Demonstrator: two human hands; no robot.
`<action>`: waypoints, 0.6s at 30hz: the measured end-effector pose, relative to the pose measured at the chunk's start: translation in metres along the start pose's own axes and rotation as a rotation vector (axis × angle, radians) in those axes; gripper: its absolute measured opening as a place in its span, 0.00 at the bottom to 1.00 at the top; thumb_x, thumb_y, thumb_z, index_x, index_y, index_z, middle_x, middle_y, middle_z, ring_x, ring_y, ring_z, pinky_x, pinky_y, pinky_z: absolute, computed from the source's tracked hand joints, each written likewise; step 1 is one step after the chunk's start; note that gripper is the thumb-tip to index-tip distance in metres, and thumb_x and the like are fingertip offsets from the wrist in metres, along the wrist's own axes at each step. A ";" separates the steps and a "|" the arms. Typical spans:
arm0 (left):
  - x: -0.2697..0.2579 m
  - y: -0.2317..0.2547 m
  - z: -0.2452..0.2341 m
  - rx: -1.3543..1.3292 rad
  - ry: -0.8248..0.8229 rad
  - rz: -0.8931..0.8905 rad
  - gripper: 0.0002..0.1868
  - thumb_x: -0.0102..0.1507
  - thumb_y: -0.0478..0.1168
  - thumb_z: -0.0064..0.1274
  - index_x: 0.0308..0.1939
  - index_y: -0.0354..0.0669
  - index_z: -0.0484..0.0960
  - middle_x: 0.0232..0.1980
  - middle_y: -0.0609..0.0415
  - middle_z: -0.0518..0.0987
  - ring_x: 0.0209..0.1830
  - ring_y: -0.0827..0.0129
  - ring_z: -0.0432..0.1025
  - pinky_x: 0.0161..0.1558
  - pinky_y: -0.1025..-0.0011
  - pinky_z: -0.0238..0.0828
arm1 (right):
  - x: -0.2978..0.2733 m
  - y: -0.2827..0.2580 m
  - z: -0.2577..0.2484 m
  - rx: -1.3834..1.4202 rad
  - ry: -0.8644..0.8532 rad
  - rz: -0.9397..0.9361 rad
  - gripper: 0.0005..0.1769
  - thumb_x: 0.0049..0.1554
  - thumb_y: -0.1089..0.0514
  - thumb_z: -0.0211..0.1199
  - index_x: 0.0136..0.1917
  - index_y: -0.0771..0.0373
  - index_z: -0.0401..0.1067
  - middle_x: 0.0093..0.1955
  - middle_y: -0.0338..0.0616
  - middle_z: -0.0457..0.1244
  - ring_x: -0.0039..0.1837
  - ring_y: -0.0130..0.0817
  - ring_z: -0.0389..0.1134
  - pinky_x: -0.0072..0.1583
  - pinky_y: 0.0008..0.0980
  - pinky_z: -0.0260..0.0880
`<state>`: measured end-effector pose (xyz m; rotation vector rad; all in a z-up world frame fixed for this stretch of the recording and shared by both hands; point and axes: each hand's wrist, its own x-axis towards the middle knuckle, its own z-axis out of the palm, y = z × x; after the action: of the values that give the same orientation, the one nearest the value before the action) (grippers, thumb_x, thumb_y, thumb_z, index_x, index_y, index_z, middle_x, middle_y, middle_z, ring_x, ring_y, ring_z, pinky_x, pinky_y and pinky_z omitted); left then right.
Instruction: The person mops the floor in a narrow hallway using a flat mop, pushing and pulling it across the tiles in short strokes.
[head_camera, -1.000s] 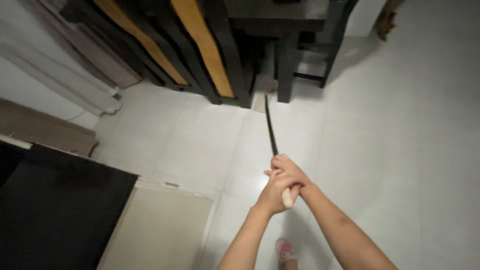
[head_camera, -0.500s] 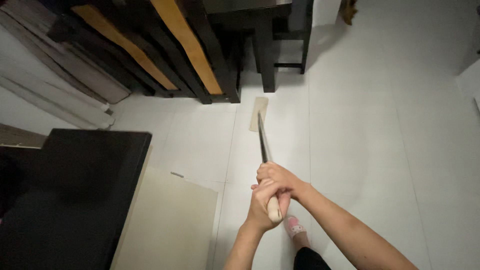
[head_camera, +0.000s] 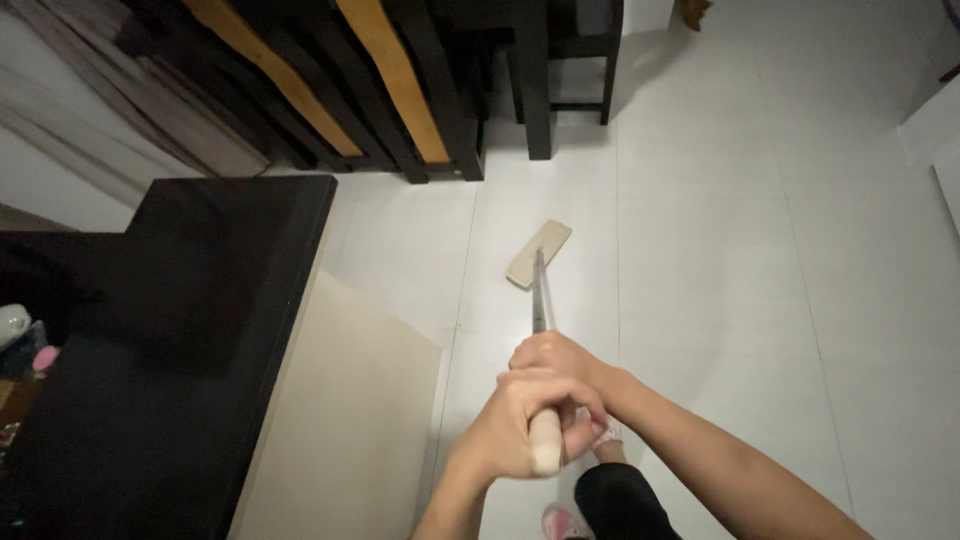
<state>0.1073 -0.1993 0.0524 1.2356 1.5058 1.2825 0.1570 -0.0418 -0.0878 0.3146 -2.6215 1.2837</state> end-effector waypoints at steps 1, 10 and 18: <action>0.000 -0.003 0.002 -0.004 0.000 -0.004 0.04 0.57 0.30 0.59 0.34 0.42 0.85 0.26 0.57 0.80 0.25 0.74 0.72 0.30 0.75 0.69 | 0.000 0.002 0.001 -0.037 0.100 -0.187 0.10 0.54 0.57 0.64 0.34 0.62 0.71 0.29 0.41 0.60 0.35 0.38 0.62 0.38 0.37 0.63; 0.034 -0.051 0.030 0.083 0.253 0.393 0.08 0.56 0.32 0.62 0.37 0.38 0.80 0.29 0.54 0.76 0.30 0.66 0.72 0.36 0.70 0.69 | -0.001 0.021 0.008 0.079 0.555 -0.181 0.25 0.55 0.69 0.62 0.24 0.62 0.51 0.23 0.42 0.49 0.27 0.40 0.50 0.33 0.40 0.50; 0.127 -0.107 0.032 0.176 0.351 0.332 0.06 0.61 0.31 0.58 0.37 0.37 0.75 0.38 0.49 0.78 0.39 0.56 0.73 0.45 0.64 0.70 | 0.005 0.114 -0.036 -0.057 0.545 -0.077 0.20 0.55 0.69 0.61 0.29 0.63 0.54 0.29 0.45 0.49 0.33 0.42 0.51 0.38 0.41 0.53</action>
<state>0.0912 -0.0699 -0.0550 1.4772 1.7396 1.6831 0.1241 0.0545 -0.1502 0.0429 -2.1551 1.0799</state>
